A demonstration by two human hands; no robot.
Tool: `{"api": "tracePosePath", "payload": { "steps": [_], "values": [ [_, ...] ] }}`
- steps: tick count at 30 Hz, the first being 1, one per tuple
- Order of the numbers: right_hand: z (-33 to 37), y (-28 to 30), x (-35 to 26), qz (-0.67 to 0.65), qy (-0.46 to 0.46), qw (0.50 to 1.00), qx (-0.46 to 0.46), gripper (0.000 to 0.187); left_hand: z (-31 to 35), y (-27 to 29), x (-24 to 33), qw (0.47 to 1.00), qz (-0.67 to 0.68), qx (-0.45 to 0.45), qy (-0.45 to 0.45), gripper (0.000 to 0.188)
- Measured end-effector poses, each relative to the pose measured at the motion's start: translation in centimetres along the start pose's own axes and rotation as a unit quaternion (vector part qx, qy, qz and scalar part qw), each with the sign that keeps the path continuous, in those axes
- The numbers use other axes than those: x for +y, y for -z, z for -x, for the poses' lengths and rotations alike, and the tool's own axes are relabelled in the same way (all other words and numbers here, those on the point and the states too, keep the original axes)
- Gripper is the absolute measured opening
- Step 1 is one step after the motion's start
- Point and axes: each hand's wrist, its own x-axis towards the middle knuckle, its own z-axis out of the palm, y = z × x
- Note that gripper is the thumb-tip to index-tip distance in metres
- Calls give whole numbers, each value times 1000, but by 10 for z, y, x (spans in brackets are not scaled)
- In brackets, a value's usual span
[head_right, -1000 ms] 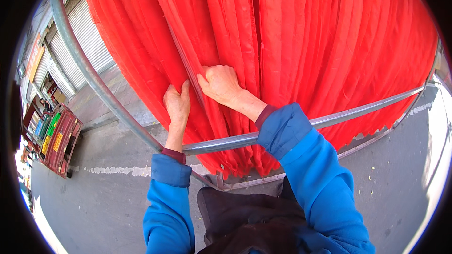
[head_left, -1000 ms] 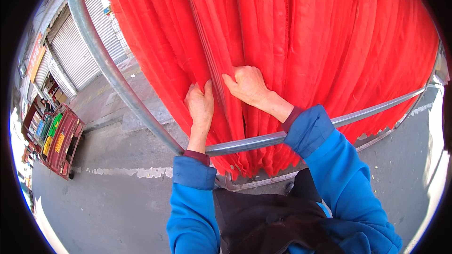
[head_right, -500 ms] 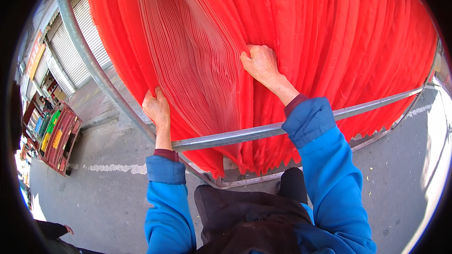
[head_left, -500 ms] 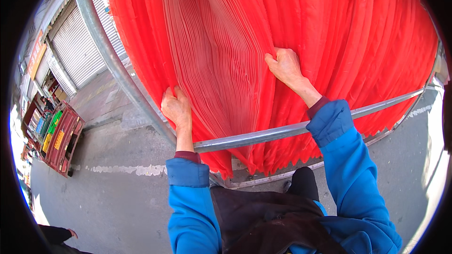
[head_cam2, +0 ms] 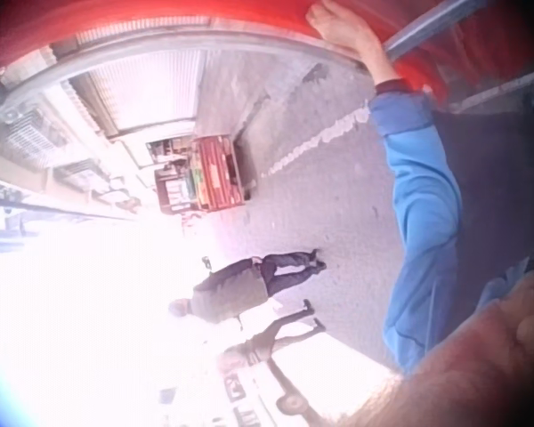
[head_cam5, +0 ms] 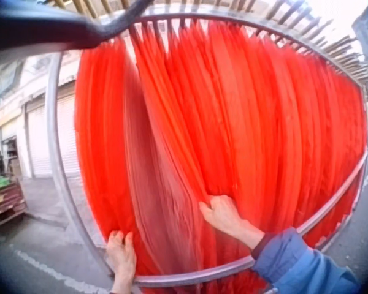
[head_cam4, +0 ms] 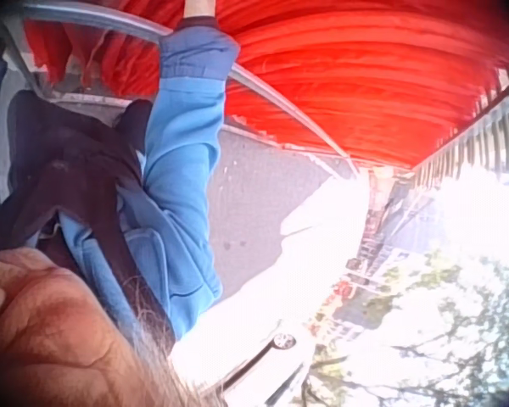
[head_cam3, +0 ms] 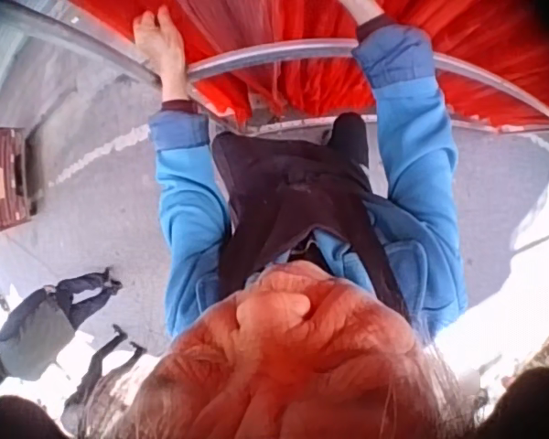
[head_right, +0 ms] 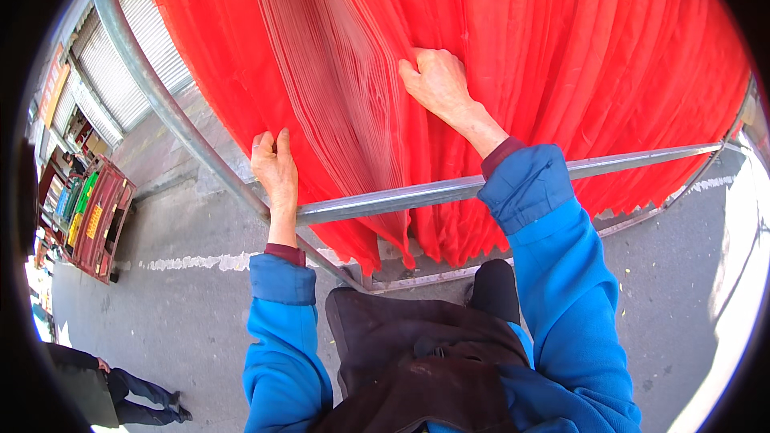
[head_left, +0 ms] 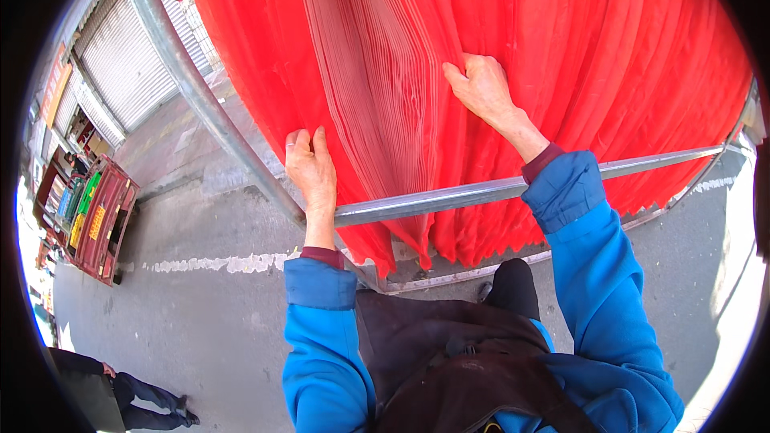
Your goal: The person ties white strings to the bottom edge of a red fabric canopy, then folds the fabric along a metal frame and secures it with bamboo rods. The work is performed outdoors on a paved surface.
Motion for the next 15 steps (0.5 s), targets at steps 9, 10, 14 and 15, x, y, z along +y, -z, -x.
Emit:
{"api": "tracePosePath", "payload": {
  "steps": [9, 10, 14, 15],
  "values": [
    [33, -17, -9, -26, -4, 996, -79, 32, 25, 2, 14, 985, -130, -93, -66, 15],
    [41, -18, -11, -47, 9, 995, -85, 29, 26, 2, 13, 980, -141, -135, -49, 16],
    [101, -8, -26, -183, 63, 981, -26, 16, 25, 0, 9, 974, -120, -190, 8, 17],
    [129, -3, -33, -206, 74, 975, -20, 13, 25, 0, 8, 973, -122, -197, 22, 18]
  ]
}}
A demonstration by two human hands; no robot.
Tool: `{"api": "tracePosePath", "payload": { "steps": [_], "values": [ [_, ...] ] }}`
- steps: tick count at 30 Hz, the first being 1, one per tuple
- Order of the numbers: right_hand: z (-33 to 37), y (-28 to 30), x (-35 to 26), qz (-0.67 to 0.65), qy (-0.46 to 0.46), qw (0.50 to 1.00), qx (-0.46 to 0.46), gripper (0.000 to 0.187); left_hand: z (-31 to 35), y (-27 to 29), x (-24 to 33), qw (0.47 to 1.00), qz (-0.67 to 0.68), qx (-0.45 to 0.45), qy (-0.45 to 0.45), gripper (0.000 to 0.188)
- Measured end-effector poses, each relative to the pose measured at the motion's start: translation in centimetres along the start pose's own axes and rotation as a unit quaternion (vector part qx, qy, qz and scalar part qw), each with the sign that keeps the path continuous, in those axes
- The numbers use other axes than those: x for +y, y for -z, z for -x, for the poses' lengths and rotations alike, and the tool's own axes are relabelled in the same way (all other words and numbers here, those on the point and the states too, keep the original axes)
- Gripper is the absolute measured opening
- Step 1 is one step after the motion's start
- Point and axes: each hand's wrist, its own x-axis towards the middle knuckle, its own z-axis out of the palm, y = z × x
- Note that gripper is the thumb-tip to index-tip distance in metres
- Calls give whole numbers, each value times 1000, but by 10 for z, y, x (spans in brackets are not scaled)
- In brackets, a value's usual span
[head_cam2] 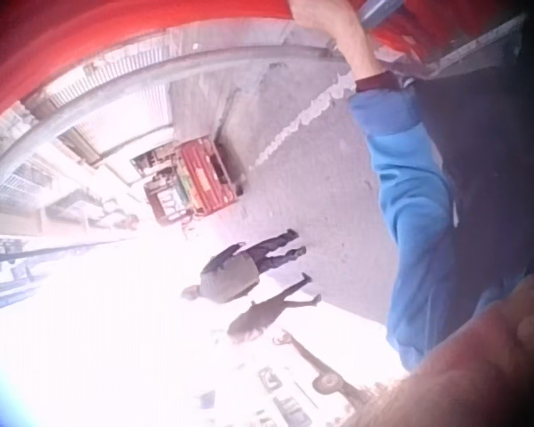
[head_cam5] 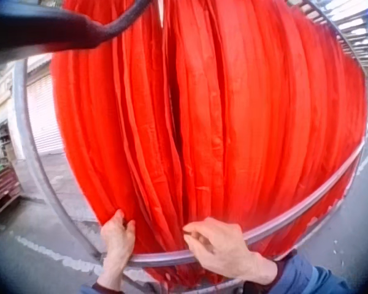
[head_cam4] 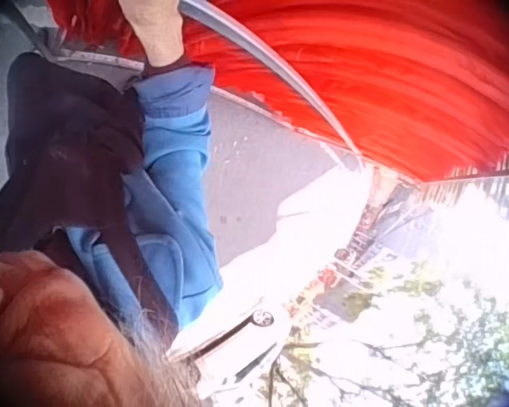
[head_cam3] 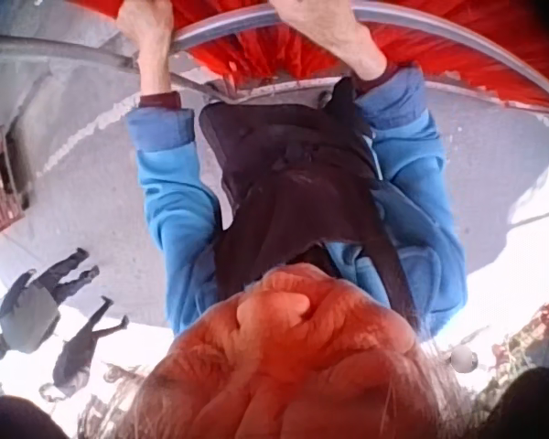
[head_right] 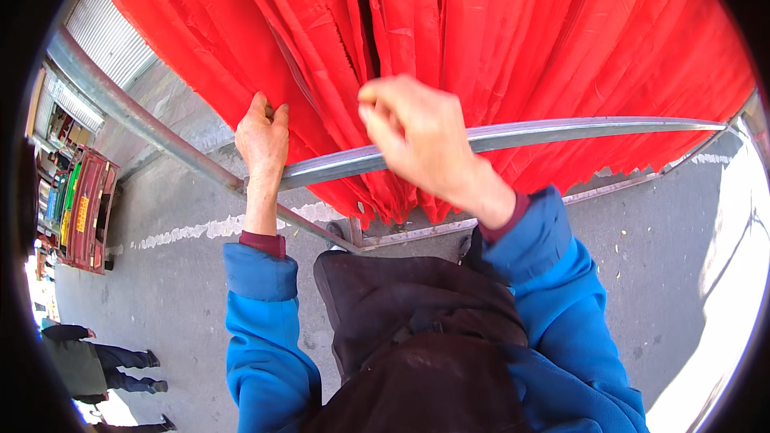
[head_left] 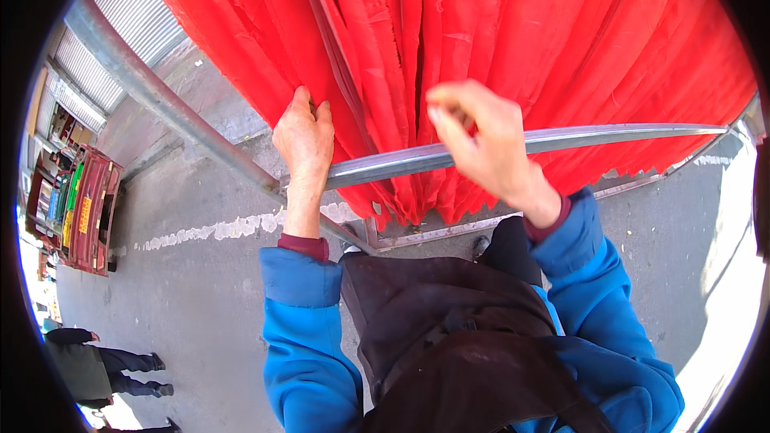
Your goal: The person ties white strings to the bottom edge of a red fabric canopy, then folds the fabric along a metal frame and secures it with bamboo rods. The work is performed outdoors on a paved surface.
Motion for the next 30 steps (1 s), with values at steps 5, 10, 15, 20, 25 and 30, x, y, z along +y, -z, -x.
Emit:
{"api": "tracePosePath", "payload": {
  "steps": [5, 10, 15, 20, 25, 30],
  "values": [
    [95, -67, -6, -155, 60, 974, -151, 13, -3, 0, 4, 997, -48, -48, 20, 22],
    [99, -158, 48, -174, -190, 946, -197, 14, -4, 1, 7, 996, -44, -69, 45, 25],
    [98, -202, 70, -215, -133, 967, -28, 20, -4, 0, 3, 995, -59, -68, 42, 28],
    [114, -204, 128, -204, -255, 944, -50, 29, -10, -3, 0, 995, -10, -75, 70, 27],
    [130, -229, 147, -114, -121, 980, -106, 18, 17, 14, 5, 976, 209, 55, 20, 13],
    [149, -214, 188, -251, -314, 902, -159, 22, 149, 14, 12, 968, 155, 0, -199, 13]
  ]
}}
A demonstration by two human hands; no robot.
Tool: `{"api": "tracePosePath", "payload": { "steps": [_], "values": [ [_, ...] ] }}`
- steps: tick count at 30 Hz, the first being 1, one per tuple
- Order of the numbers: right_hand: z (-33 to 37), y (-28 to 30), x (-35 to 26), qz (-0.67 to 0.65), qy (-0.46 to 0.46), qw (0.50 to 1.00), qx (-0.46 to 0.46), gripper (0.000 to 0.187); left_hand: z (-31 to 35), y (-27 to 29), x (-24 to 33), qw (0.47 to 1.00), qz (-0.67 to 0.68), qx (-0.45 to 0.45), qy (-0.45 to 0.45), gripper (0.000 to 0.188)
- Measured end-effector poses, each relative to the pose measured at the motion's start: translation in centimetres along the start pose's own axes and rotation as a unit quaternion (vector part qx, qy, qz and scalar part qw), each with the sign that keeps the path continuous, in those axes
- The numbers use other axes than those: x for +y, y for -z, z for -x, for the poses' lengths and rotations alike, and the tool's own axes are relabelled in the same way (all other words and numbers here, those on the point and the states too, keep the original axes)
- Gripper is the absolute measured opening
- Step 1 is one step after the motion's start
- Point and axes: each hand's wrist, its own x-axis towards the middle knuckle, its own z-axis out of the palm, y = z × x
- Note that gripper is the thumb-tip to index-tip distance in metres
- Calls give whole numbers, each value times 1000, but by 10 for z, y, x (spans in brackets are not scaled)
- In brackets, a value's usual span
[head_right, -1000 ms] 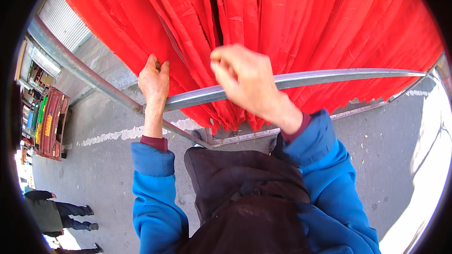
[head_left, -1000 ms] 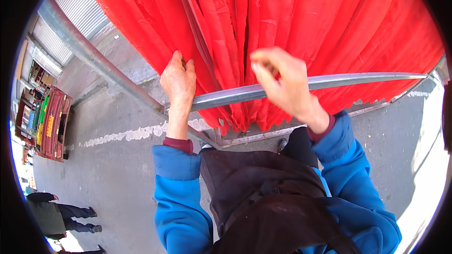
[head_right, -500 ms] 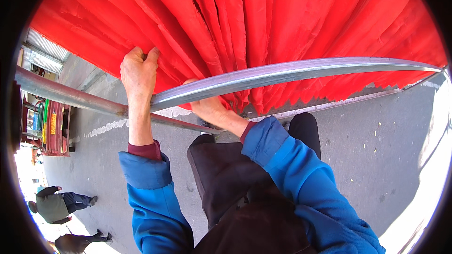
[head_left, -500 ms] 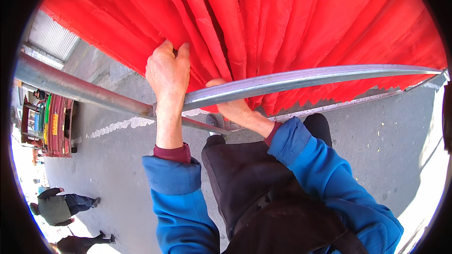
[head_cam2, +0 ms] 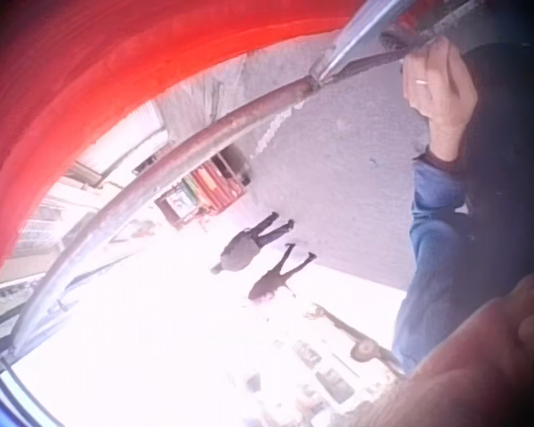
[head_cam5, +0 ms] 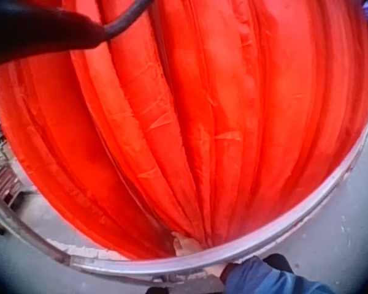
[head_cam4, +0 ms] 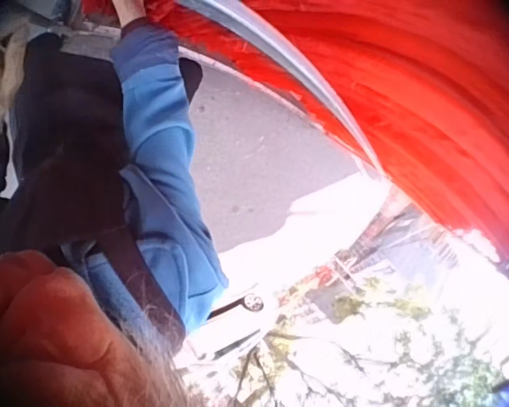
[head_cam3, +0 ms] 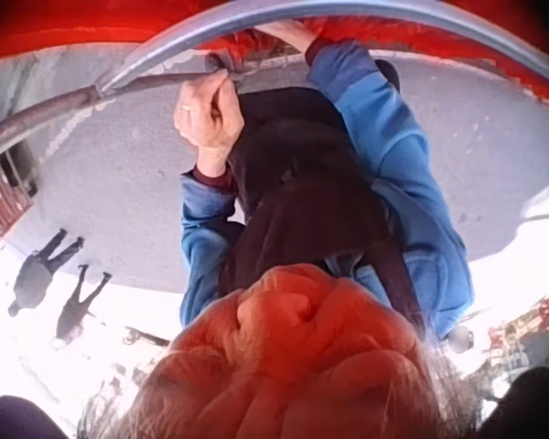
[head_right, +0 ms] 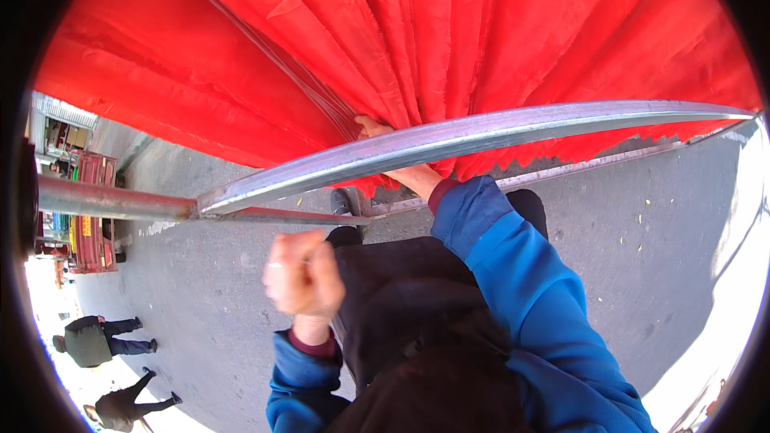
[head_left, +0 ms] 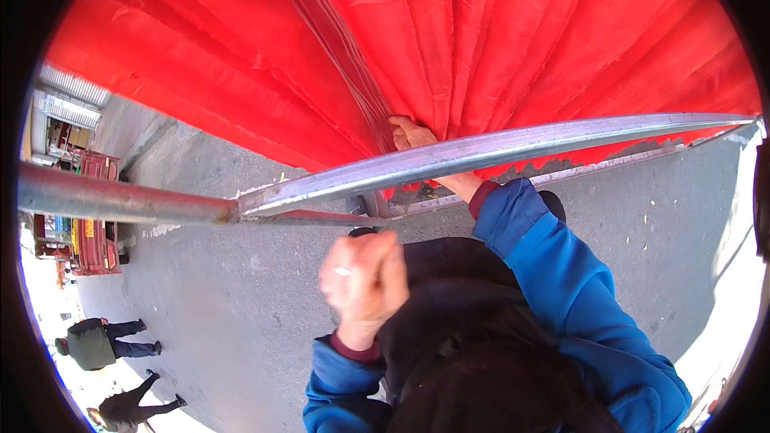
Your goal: The person ties white strings to the bottom edge of a red fabric canopy, then folds the fabric along a metal frame and secures it with bamboo rods. The work is performed outdoors on a paved surface.
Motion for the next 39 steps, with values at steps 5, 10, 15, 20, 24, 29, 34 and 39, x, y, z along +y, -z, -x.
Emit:
{"api": "tracePosePath", "payload": {
  "steps": [5, 10, 15, 20, 24, 29, 34, 39],
  "values": [
    [9, 5, 24, 214, 160, 963, -25, 39, 65, -122, -79, 939, -122, -303, 105, 25],
    [-1, 19, 21, 33, 56, 997, -39, 31, 80, -173, -132, 900, -261, -292, -192, 29],
    [-18, 37, 22, 128, 18, 991, -22, 27, 86, -170, -167, 822, -308, -461, -129, 34],
    [-17, 58, 18, 84, -48, 994, 44, 37, 108, -144, -206, 805, -319, -498, -47, 30],
    [-15, 65, 12, 95, -84, 992, 26, 46, 114, -150, -208, 904, -280, -308, -100, 31],
    [-13, 61, 14, 11, -109, 992, -65, 45, 98, -205, -187, 897, -209, -254, 296, 52],
    [-6, 66, 16, 109, -144, 971, -155, 40, 84, -207, -184, 875, -140, -350, 304, 63],
    [9, 63, 19, 143, -263, 950, -90, 41, 88, -192, -163, 926, -117, -235, 271, 52]
  ]
}}
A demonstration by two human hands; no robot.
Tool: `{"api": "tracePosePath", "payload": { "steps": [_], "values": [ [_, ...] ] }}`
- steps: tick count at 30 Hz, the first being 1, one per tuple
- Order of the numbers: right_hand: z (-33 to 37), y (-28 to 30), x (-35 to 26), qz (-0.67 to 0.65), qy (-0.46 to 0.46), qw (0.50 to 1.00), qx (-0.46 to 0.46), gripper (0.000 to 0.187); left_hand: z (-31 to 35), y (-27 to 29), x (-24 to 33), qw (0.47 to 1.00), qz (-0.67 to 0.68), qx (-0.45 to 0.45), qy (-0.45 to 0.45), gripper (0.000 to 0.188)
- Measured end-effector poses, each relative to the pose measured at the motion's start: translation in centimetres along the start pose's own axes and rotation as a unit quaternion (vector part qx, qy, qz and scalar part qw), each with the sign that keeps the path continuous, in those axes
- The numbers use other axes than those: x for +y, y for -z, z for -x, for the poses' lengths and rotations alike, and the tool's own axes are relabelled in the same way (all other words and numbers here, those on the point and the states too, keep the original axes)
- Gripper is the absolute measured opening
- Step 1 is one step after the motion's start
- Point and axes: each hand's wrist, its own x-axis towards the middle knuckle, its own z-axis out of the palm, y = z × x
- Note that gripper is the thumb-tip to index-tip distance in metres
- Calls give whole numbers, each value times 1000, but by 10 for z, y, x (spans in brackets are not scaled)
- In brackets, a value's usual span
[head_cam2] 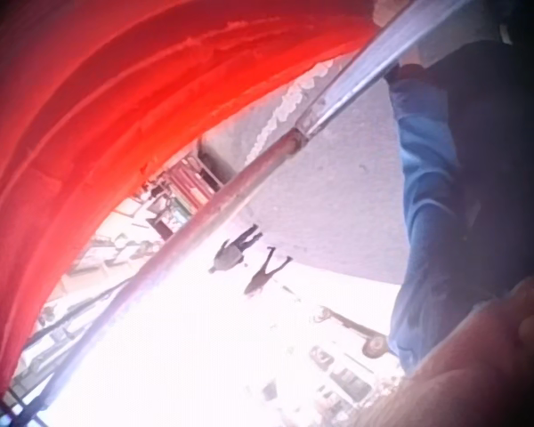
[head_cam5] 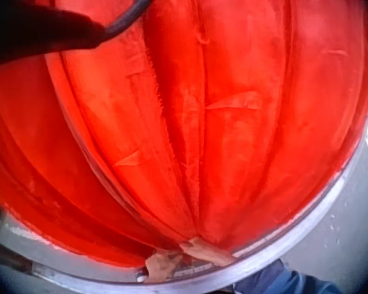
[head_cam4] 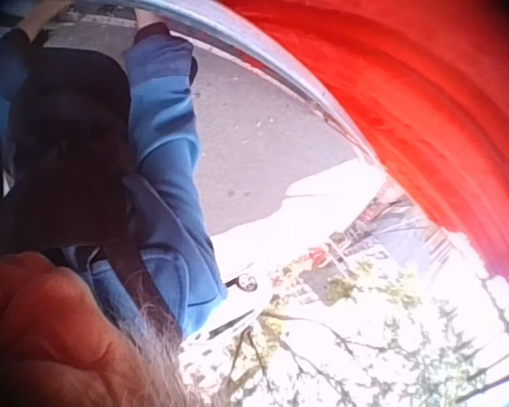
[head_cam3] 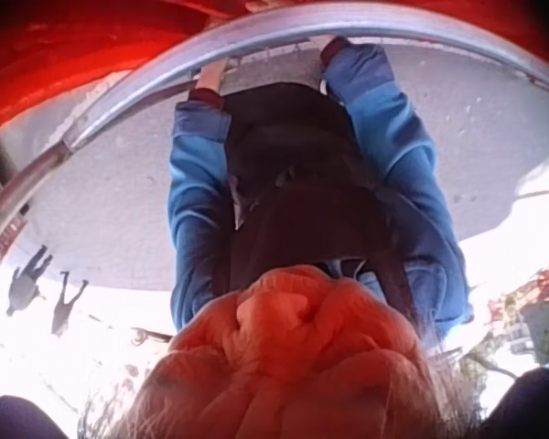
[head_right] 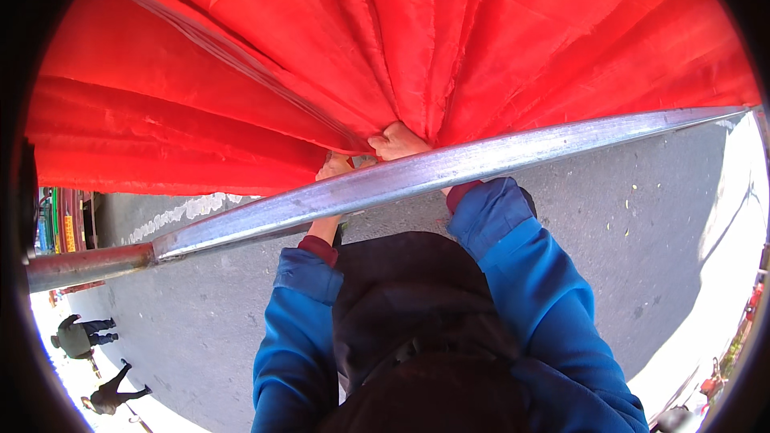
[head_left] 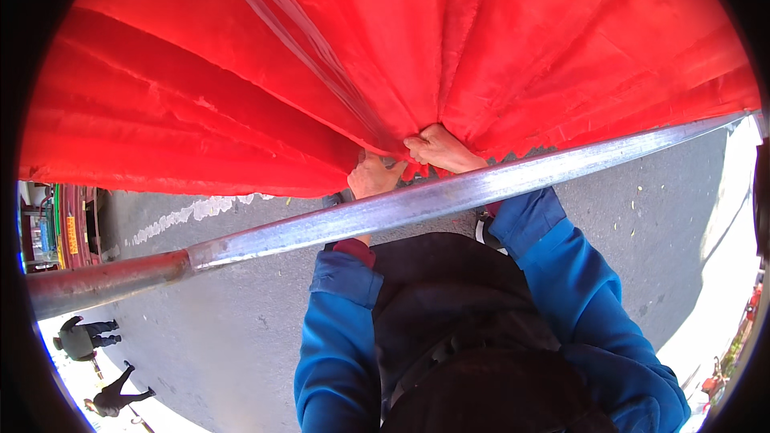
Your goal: The person ties white strings to the bottom edge of a red fabric canopy, then folds the fabric along a metal frame and secures it with bamboo rods. The work is performed outdoors on a paved surface.
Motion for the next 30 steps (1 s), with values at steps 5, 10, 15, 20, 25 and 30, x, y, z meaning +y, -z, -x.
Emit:
{"api": "tracePosePath", "payload": {
  "steps": [5, 10, 15, 20, 25, 30],
  "values": [
    [13, -14, 9, 63, 126, 977, 160, 45, -7, -19, -2, 990, -54, 6, 134, 49],
    [15, -52, 2, 205, 178, 937, 220, 53, 4, -29, -21, 997, -18, 8, 75, 53],
    [3, -53, 7, 205, 215, 913, 280, 48, 6, -29, -42, 992, -39, -4, 121, 57],
    [9, -21, 19, 247, 140, 915, 285, 44, 17, -52, -98, 991, -62, 85, 77, 62],
    [7, 6, 32, 255, 70, 923, 280, 40, 22, -93, -169, 970, -39, 220, 91, 62],
    [6, 32, 51, 249, 71, 899, 352, 33, 28, -101, -208, 967, -95, 225, 79, 49]
  ]
}}
